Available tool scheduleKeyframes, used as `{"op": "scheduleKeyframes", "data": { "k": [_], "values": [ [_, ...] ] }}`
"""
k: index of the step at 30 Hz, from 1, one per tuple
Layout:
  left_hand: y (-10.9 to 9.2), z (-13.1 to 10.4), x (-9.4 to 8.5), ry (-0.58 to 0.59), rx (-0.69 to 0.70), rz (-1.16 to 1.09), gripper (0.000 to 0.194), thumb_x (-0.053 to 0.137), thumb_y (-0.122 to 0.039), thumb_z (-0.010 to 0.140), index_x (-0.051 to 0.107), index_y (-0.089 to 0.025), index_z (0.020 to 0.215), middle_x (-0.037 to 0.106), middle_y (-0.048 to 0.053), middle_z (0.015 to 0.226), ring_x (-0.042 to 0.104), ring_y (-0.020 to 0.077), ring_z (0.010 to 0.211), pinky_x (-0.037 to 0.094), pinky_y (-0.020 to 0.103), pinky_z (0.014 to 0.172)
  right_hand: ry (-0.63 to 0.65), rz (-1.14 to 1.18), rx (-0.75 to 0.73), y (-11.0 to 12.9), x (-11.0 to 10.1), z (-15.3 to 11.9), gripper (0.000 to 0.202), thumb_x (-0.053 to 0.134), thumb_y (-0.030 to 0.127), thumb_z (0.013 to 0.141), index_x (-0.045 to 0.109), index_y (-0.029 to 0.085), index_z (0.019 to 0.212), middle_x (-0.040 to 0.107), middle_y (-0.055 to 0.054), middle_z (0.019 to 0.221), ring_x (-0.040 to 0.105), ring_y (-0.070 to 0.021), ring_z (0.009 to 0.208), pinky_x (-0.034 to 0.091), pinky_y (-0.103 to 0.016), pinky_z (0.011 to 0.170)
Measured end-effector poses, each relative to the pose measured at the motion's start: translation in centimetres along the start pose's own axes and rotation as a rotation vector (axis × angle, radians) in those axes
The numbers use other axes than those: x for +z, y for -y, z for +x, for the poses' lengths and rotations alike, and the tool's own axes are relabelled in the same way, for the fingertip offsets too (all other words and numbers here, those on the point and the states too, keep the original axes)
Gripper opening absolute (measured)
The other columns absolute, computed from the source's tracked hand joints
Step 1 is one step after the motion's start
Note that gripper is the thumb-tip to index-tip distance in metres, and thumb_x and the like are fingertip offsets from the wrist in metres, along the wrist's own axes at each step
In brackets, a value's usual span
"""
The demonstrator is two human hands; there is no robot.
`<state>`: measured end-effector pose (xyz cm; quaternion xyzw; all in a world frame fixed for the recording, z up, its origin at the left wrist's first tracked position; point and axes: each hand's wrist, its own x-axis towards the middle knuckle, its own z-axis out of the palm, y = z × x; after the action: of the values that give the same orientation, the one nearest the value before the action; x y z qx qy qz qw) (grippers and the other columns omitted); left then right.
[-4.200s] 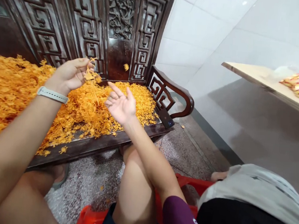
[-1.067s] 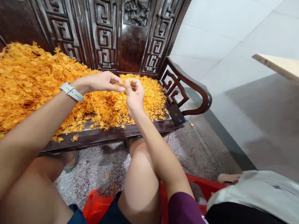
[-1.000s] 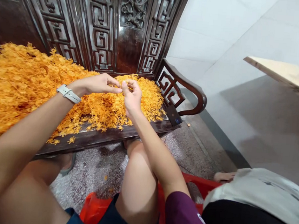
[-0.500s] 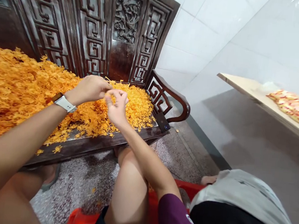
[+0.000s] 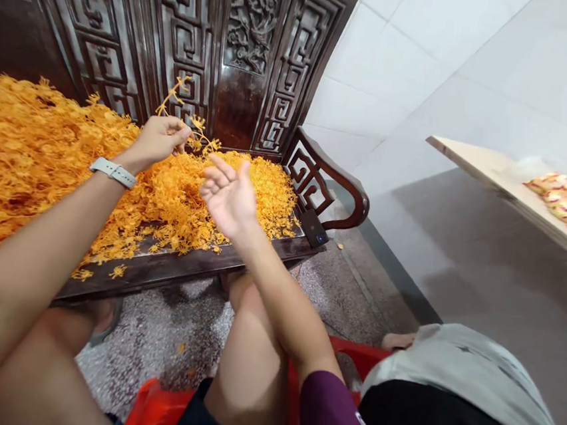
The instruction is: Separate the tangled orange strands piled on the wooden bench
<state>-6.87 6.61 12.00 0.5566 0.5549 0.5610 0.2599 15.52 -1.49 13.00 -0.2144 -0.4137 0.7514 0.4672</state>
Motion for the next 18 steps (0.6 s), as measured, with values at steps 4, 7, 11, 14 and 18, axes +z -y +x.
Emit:
{"op": "scheduleKeyframes", "data": {
  "k": [4,7,11,14,18],
  "values": [
    [-0.7,-0.5,0.4,0.034,-0.063,-0.181,0.024,0.063,-0.017,0.101,0.066,-0.018,0.077,0.058,0.0,0.057,0.052,0.01,0.048,0.039,0.022,0.05,-0.349,0.288,0.201,1.2,-3.1,2.2,0.076,0.009,0.06,0.115,0.068,0.015,0.101,0.056,0.0,0.062,0.046,-0.011,0.051,0.041,-0.023,0.052],
    [-1.1,-0.7,0.5,0.073,-0.122,-0.32,0.023,0.06,-0.017,0.102,0.067,-0.018,0.08,0.059,0.001,0.057,0.053,0.0093,0.047,0.039,0.021,0.048,-0.315,0.164,0.148,0.7,-3.8,2.6,0.05,0.037,0.051,0.116,0.067,0.016,0.097,0.053,0.003,0.063,0.044,-0.0087,0.052,0.039,-0.022,0.053],
    [-1.6,-1.4,1.3,0.221,-0.225,-0.511,0.017,0.06,-0.018,0.101,0.068,-0.018,0.086,0.064,0.001,0.061,0.057,0.0101,0.049,0.046,0.021,0.05,-0.259,-0.14,-0.014,-0.4,-3.4,2.9,0.023,0.077,0.04,0.098,0.066,0.02,0.104,0.063,0.002,0.082,0.053,-0.0081,0.063,0.042,-0.022,0.058],
    [-1.7,-2.2,2.0,0.391,-0.251,-0.58,0.013,0.066,-0.021,0.1,0.066,-0.018,0.087,0.068,0.002,0.065,0.061,0.0107,0.052,0.047,0.021,0.052,-0.244,-0.25,-0.038,-1.0,-3.3,3.4,0.046,0.09,0.046,0.083,0.062,0.025,0.113,0.067,-0.001,0.105,0.062,-0.0112,0.08,0.05,-0.025,0.067],
    [-1.8,-2.9,2.6,0.549,-0.19,-0.595,0.019,0.079,-0.028,0.092,0.063,-0.019,0.086,0.071,0.004,0.068,0.062,0.0117,0.055,0.046,0.023,0.054,-0.168,-0.312,-0.096,-1.8,-3.6,4.0,0.041,0.089,0.045,0.083,0.061,0.024,0.105,0.065,0.0,0.101,0.061,-0.0112,0.078,0.052,-0.028,0.072]
  ]
}}
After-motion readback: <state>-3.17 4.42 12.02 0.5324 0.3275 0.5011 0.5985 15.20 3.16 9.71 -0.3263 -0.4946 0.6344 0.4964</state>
